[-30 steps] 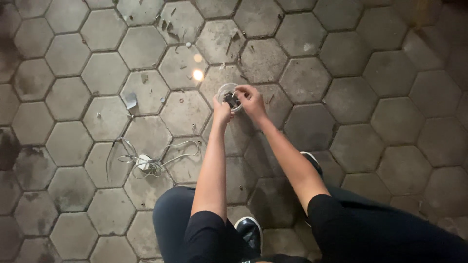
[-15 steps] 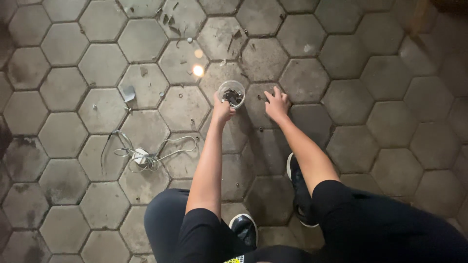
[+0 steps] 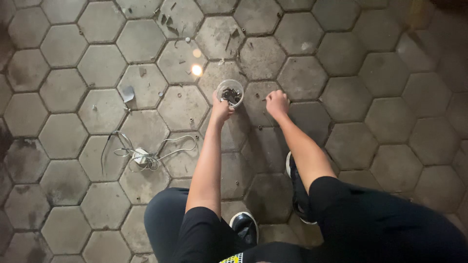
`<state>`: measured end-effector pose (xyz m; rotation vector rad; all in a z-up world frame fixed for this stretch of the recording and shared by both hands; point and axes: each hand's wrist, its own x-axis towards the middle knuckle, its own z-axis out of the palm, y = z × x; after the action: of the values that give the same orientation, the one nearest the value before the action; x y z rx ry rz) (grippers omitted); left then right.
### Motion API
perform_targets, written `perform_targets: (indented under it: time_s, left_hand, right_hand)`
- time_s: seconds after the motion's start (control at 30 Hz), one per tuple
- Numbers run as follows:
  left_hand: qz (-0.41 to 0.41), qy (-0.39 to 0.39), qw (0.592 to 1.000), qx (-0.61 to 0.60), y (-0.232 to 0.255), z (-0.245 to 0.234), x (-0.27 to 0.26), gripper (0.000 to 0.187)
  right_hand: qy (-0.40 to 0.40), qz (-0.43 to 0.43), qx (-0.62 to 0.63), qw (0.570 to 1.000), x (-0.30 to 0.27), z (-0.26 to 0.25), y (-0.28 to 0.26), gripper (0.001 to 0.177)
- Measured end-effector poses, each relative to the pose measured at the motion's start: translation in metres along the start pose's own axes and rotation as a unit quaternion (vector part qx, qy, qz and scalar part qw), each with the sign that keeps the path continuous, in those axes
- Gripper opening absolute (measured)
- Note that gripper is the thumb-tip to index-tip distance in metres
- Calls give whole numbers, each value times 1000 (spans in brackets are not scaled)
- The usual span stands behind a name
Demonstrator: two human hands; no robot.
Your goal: The person sorts metal hardware into a plastic cup.
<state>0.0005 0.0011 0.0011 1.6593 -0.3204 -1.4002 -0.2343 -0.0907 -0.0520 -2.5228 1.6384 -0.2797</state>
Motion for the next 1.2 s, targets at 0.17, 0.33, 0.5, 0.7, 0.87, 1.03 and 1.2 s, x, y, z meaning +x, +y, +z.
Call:
perform_targets:
  time_s: [0.17, 0.33, 0.5, 0.7, 0.87, 1.03, 1.2]
  left_hand:
    - [19, -7, 1000, -15, -19, -2, 12, 64]
    - [37, -13, 999, -20, -22, -3, 8, 62]
    - [11, -19, 1000, -5, -15, -7, -4, 67]
    - [70, -30, 994, -76, -43, -10, 20, 66]
    - [54, -9, 998, -40, -25, -2, 5, 65]
    - [55, -6, 997, -44, -34, -1, 18, 65]
    - [57, -13, 996, -68, -33, -2, 24, 65]
  right_hand:
    - [80, 189, 427, 880, 34, 1, -41, 16]
    - [85, 90, 580, 805, 39, -87, -101, 17]
    - [-73, -11, 622, 780, 50, -98, -102, 15]
    - [48, 58, 385, 920, 54, -16, -39, 21]
    - [-6, -94, 111, 989, 23, -12, -32, 40]
    - [6, -115, 110, 987, 3, 18, -24, 22]
    - [-20, -70, 141, 987, 3, 15, -32, 13]
